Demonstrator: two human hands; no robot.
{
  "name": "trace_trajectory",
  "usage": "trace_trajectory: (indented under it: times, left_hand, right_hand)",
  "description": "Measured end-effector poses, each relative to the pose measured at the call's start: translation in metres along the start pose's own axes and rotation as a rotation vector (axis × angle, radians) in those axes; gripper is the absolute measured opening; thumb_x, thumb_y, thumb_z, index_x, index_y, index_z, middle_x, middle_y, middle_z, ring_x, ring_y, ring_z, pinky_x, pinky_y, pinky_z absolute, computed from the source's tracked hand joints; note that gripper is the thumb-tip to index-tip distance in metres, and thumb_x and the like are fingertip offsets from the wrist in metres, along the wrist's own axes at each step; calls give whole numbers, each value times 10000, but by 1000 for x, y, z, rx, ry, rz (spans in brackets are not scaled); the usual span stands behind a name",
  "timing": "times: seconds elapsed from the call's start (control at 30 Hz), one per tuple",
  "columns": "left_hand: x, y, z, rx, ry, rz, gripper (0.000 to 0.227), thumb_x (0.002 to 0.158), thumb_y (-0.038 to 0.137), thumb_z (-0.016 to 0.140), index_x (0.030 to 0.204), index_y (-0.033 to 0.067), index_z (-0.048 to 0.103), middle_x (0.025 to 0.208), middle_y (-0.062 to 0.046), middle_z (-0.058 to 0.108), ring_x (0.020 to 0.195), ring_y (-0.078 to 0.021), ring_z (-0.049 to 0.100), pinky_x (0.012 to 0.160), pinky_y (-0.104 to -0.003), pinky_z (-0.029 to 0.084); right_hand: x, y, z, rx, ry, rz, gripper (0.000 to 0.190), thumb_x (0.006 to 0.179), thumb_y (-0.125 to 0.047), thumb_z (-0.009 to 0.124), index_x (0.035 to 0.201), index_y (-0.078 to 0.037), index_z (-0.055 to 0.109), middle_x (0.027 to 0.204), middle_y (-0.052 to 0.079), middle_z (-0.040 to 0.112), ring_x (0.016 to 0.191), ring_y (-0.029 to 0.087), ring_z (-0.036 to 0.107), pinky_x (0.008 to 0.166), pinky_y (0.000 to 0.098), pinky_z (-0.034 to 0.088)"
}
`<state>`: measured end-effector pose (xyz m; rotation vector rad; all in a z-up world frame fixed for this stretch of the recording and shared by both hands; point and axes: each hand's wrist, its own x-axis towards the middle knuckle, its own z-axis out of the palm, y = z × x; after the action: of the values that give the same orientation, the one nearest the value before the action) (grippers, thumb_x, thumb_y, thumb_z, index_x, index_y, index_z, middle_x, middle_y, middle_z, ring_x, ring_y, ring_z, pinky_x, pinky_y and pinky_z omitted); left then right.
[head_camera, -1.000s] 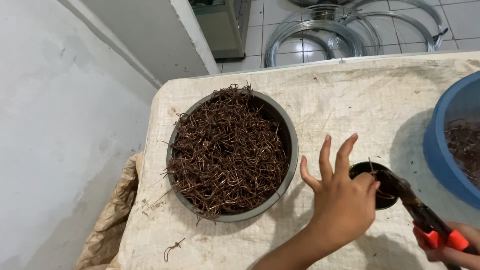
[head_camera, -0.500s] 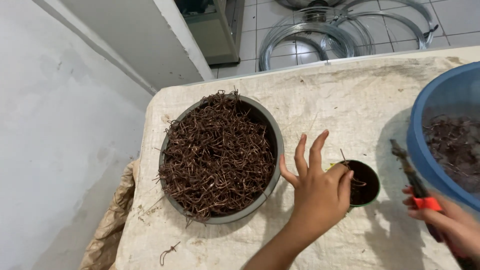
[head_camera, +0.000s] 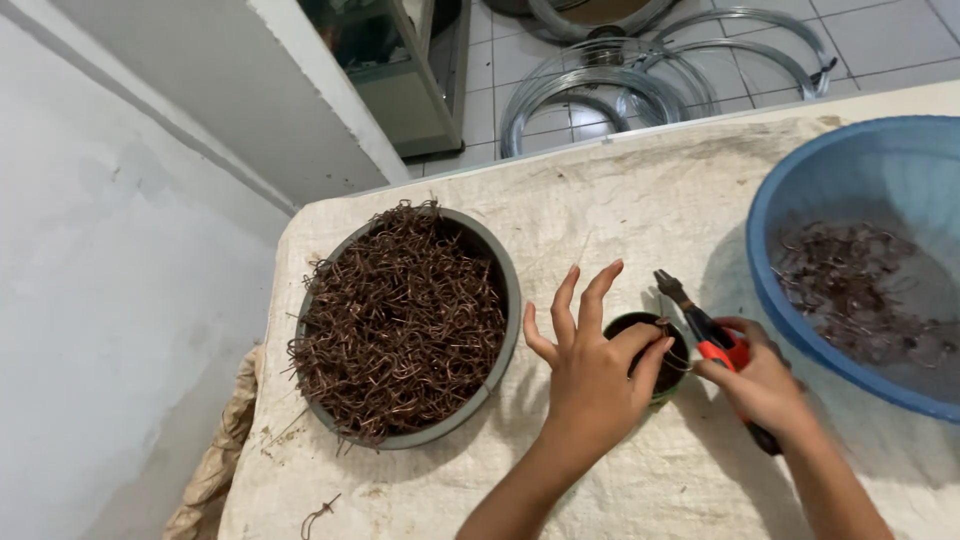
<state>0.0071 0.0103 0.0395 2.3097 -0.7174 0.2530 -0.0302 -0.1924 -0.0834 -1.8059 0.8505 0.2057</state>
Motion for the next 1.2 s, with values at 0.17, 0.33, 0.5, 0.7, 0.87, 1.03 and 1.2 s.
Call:
trace_trajectory:
  times: [0.17, 0.33, 0.5, 0.7, 0.87, 1.03, 1.2]
  left_hand:
    - [22, 26, 0, 72, -98, 139, 118, 904, 290, 694, 941, 217, 779, 1559, -81, 390, 1515, -424, 209, 1103, -808, 30]
    - [55, 63, 26, 133, -172, 253, 110, 857, 314, 728, 901, 238, 794, 1582, -93, 421, 1536, -444, 248, 1166, -794, 19]
    - [77, 88, 72, 150, -143, 372, 61, 753, 156, 829, 752, 166, 769, 1504, -106, 516, 1510, -448, 376, 1201, -828, 85]
    - [90, 89, 108, 170, -12, 352, 109, 873, 250, 709, 780, 205, 745, 1477, -38, 551, 1479, -403, 456, 1198, -790, 132]
    - [85, 77, 68, 107, -158, 230, 204, 923, 359, 611, 1016, 309, 785, 1523, -2, 511, 1485, -409, 373, 1176, -806, 23]
    - [56, 29, 25, 63, 55, 145, 180, 924, 357, 635, 1003, 289, 781, 1444, 43, 564, 1447, -331, 426, 1156, -749, 65]
    - [42, -25, -27, 109, 124, -98, 199, 881, 334, 710, 1070, 303, 764, 1486, 43, 539, 1423, -251, 401, 1165, -686, 9]
  right_hand:
    - [12, 20, 9, 9, 94, -132, 755, 721, -323, 811, 1396, -167, 511, 1279, 140, 668, 1138, 270, 641, 966, 378, 470]
    - [50, 73, 29, -331, 294, -280, 631, 788, -408, 661, 1347, -150, 522, 1115, 262, 614, 1079, 487, 595, 903, 559, 457]
    - [32, 56, 26, -362, 270, -272, 671, 762, -473, 622, 1362, -183, 542, 1189, 290, 585, 1135, 515, 536, 907, 566, 417]
    - [7, 34, 18, -413, 250, -241, 742, 724, -570, 566, 1384, -231, 574, 1301, 330, 541, 1218, 556, 447, 913, 577, 358]
    - [1, 38, 23, -471, 259, -143, 799, 625, -595, 684, 1270, -131, 599, 1212, 228, 485, 1180, 515, 415, 1066, 589, 231]
    - [1, 42, 27, -407, 385, -201, 762, 641, -552, 752, 1351, -349, 565, 1304, 155, 520, 1233, 468, 464, 1063, 598, 254]
    - [-26, 3, 13, -230, 275, -78, 683, 776, -408, 770, 1419, -306, 563, 1442, 117, 389, 1367, 363, 402, 1053, 531, 373]
